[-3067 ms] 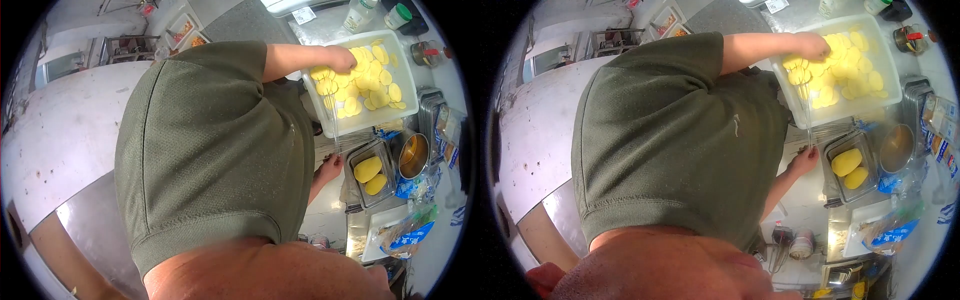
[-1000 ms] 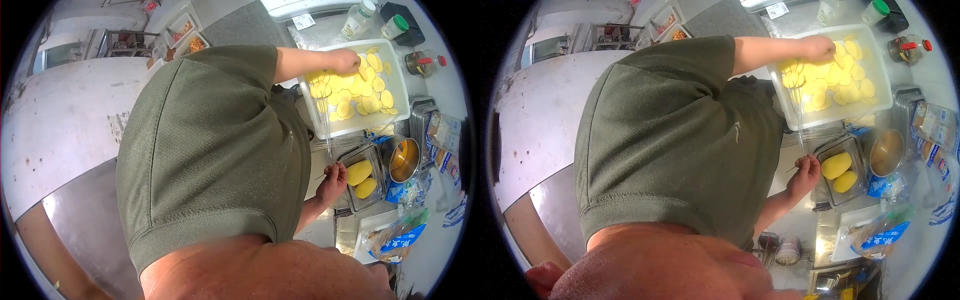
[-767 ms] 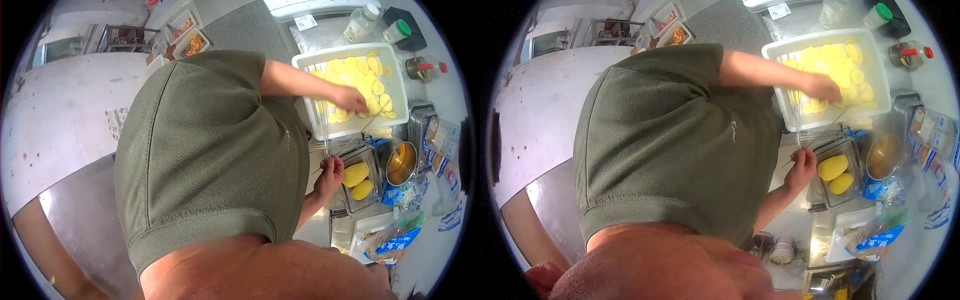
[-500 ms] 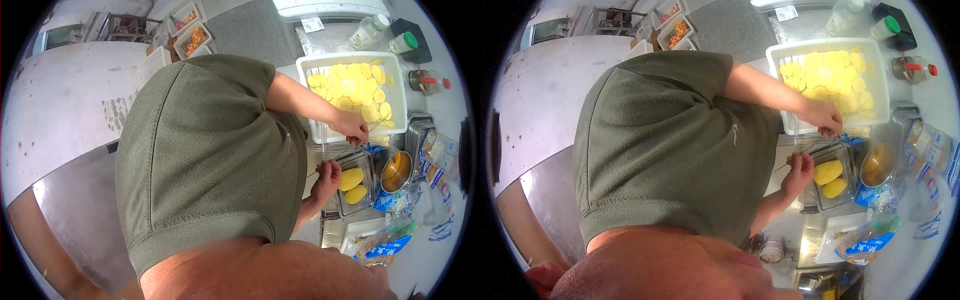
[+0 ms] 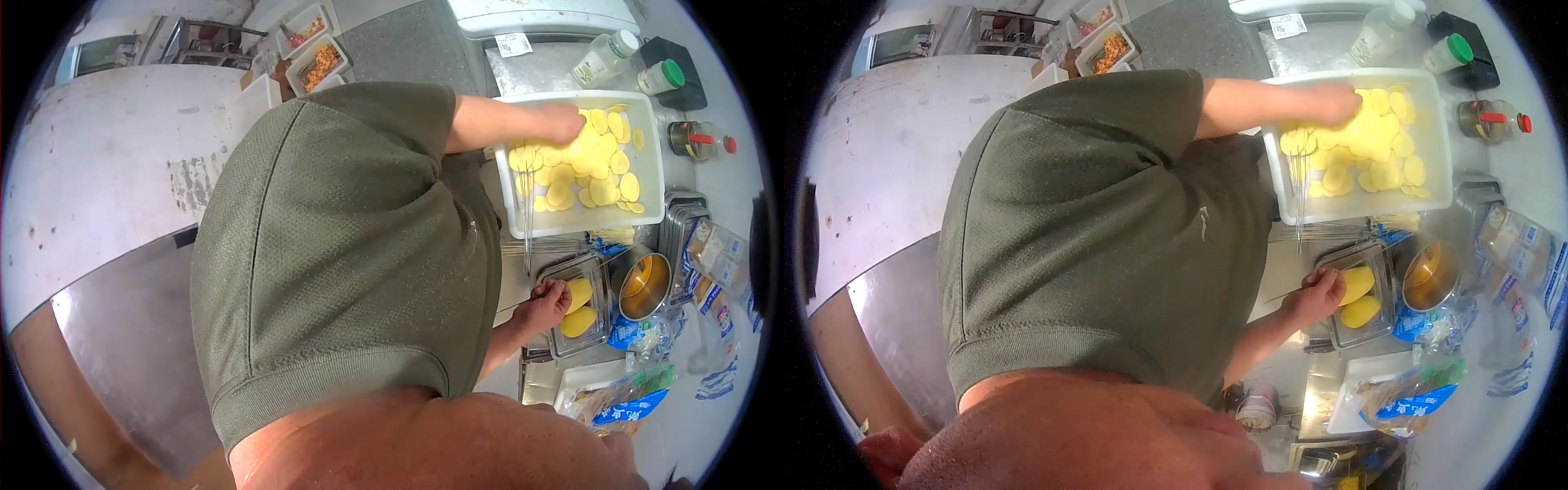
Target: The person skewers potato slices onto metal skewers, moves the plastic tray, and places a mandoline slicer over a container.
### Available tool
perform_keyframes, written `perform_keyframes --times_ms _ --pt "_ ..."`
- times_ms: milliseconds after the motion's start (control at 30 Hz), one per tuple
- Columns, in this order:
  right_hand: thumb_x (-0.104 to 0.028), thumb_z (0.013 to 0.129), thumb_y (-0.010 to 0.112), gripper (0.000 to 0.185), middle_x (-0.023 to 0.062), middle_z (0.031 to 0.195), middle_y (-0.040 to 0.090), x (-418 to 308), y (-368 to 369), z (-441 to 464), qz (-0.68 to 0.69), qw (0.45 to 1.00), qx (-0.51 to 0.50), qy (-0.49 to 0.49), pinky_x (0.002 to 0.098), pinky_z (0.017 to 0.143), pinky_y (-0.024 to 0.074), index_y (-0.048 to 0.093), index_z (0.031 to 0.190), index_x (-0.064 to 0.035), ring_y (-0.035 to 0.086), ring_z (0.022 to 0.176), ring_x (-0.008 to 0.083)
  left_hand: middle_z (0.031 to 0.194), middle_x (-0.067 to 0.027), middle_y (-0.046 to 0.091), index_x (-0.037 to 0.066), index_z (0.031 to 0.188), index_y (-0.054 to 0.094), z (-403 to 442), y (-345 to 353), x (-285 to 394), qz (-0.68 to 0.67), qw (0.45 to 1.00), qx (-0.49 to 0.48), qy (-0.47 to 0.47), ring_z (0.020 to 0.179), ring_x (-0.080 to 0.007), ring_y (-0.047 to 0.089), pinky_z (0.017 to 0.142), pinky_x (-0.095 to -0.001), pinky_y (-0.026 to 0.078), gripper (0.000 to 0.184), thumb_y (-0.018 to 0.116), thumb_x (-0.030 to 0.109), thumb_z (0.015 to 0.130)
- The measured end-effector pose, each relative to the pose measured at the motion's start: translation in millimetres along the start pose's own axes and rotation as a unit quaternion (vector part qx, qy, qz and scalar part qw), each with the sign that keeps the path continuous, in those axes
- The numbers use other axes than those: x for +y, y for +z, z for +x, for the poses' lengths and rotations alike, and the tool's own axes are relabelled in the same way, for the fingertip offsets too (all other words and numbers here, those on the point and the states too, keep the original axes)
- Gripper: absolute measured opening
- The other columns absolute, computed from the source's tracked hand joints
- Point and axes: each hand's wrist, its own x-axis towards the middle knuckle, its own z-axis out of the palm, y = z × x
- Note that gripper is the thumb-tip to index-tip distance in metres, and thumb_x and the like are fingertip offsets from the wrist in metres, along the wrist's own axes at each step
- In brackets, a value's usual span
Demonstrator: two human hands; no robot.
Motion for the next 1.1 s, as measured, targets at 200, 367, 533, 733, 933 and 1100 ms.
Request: perform_keyframes --times_ms 200,367,533,733,933,1100 --pt "-0.008 0.091 0.054 0.005 0.0042 0.070 0.053 3 4 0 0.018 1.000 0.002 0.003 0.0198 0.047 0.0316 0.052 0.090 -0.0037 0.041 0.054 0.0089 0.099 -0.0205 0.062 0.001 0.101 0.061 26 16 -1 0.044 0.998 -0.020 -0.040 0.095 -0.0377 0.059 0.078 -0.0439 0.049 0.029 0.054 0.017 0.079" --pt "-0.008 0.091 0.053 0.006 0.0057 0.072 0.055 0 9 -1 0.013 1.000 0.015 0.016 0.0197 0.047 0.0320 0.051 0.092 -0.0026 0.041 0.054 0.0089 0.103 -0.0191 0.063 0.001 0.104 0.060 33 4 2 -0.040 0.998 -0.029 -0.025 0.095 -0.0346 0.060 0.077 -0.0415 0.049 0.033 0.056 0.022 0.079" --pt "-0.008 0.091 0.051 0.009 0.0073 0.074 0.057 -9 19 4 -0.011 1.000 -0.016 -0.003 0.0200 0.046 0.0329 0.048 0.096 -0.0020 0.041 0.054 0.0080 0.099 -0.0147 0.065 0.000 0.112 0.056 7 -25 27 -0.268 0.960 -0.072 -0.044 0.093 -0.0264 0.063 0.076 -0.0382 0.050 0.039 0.057 0.027 0.084" --pt "-0.008 0.091 0.053 0.010 0.0092 0.077 0.061 -11 43 17 -0.003 0.996 -0.087 -0.001 0.0194 0.044 0.0339 0.044 0.095 -0.0036 0.043 0.052 0.0077 0.095 -0.0174 0.065 -0.007 0.116 0.046 -30 -35 67 -0.521 0.841 -0.138 -0.056 0.086 -0.0219 0.067 0.078 -0.0327 0.052 0.037 0.050 0.019 0.090" --pt "-0.009 0.091 0.053 0.012 0.0107 0.078 0.063 -3 45 26 -0.036 0.993 -0.111 0.008 0.0196 0.044 0.0352 0.042 0.094 -0.0048 0.045 0.050 0.0081 0.097 -0.0177 0.065 -0.008 0.111 0.050 -42 -51 76 -0.506 0.854 -0.120 -0.014 0.085 -0.0219 0.067 0.077 -0.0318 0.053 0.036 0.055 0.019 0.088" --pt "-0.009 0.091 0.052 0.014 0.0108 0.077 0.063 12 32 32 -0.105 0.986 -0.120 -0.052 0.0195 0.044 0.0348 0.043 0.101 -0.0035 0.044 0.050 0.0080 0.101 -0.0150 0.063 -0.008 0.112 0.051 -30 -32 67 -0.580 0.810 -0.078 -0.044 0.083 -0.0205 0.067 0.076 -0.0303 0.053 0.038 0.061 0.017 0.085"
